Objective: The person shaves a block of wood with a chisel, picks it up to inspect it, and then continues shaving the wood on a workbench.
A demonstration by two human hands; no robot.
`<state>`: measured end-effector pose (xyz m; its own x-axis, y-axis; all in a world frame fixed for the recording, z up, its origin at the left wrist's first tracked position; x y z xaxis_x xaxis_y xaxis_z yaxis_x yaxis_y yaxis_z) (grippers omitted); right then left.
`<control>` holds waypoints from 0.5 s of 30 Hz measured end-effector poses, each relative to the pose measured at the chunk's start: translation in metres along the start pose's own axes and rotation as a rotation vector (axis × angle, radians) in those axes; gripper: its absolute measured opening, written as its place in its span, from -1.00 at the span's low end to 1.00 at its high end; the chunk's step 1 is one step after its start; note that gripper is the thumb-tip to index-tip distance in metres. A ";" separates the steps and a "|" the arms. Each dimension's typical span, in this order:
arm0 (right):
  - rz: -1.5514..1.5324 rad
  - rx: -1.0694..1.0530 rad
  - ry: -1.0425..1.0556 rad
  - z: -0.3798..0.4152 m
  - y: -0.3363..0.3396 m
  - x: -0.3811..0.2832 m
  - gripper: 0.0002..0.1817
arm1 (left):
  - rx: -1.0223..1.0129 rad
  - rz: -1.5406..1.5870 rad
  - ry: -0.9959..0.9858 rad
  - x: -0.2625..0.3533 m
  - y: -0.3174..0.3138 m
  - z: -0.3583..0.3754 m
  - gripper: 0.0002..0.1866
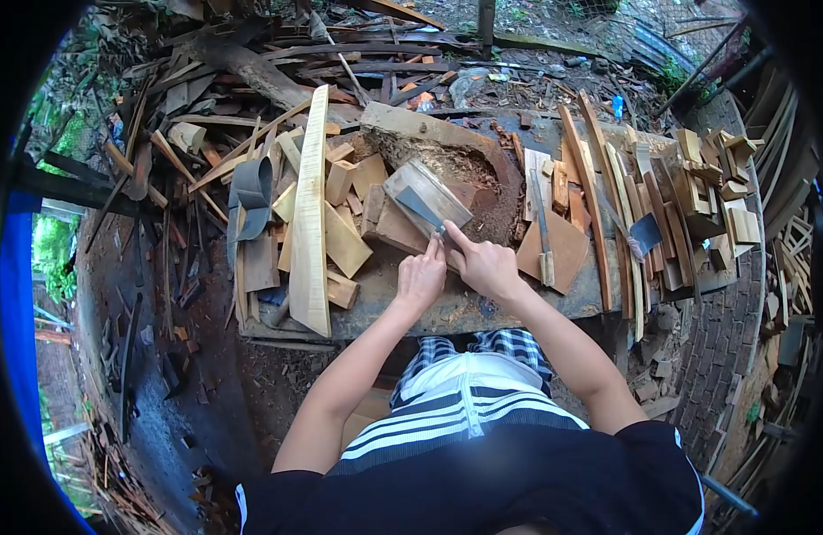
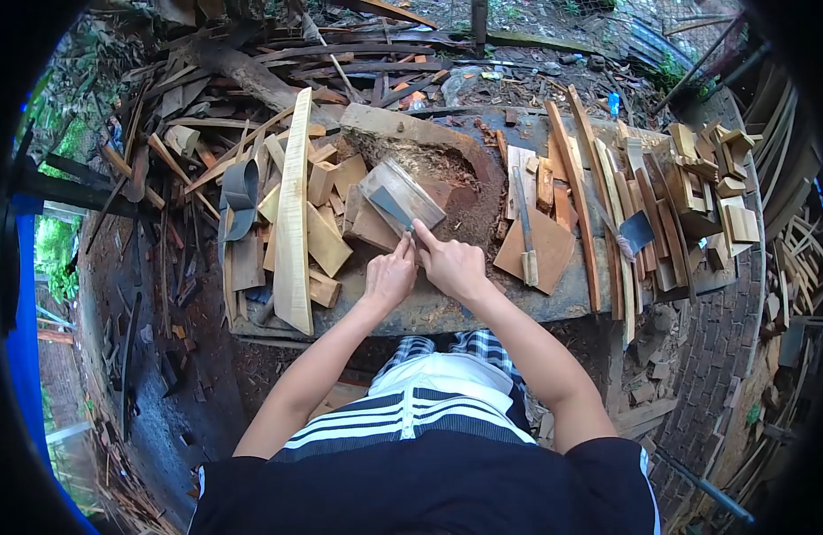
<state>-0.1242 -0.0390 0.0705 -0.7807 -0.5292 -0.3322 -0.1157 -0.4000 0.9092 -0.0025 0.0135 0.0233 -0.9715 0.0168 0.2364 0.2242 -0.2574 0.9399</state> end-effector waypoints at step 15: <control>0.020 -0.020 -0.031 0.036 0.013 0.007 -0.40 | 0.054 -0.062 -0.058 0.001 0.010 0.019 -0.46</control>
<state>-0.1536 -0.0207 0.0887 -0.8018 -0.5136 -0.3056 -0.0875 -0.4049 0.9101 0.0001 0.0292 0.0377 -0.9779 0.0877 0.1900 0.1693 -0.2018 0.9647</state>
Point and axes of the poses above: each hand's wrist, its own z-axis away from the middle knuckle, its own y-axis out of the back of the hand, x = y × z, the point moved 4 cm from there along -z, towards the middle knuckle, and after that the axes turned 8 degrees about -x, right-handed, at the moved point
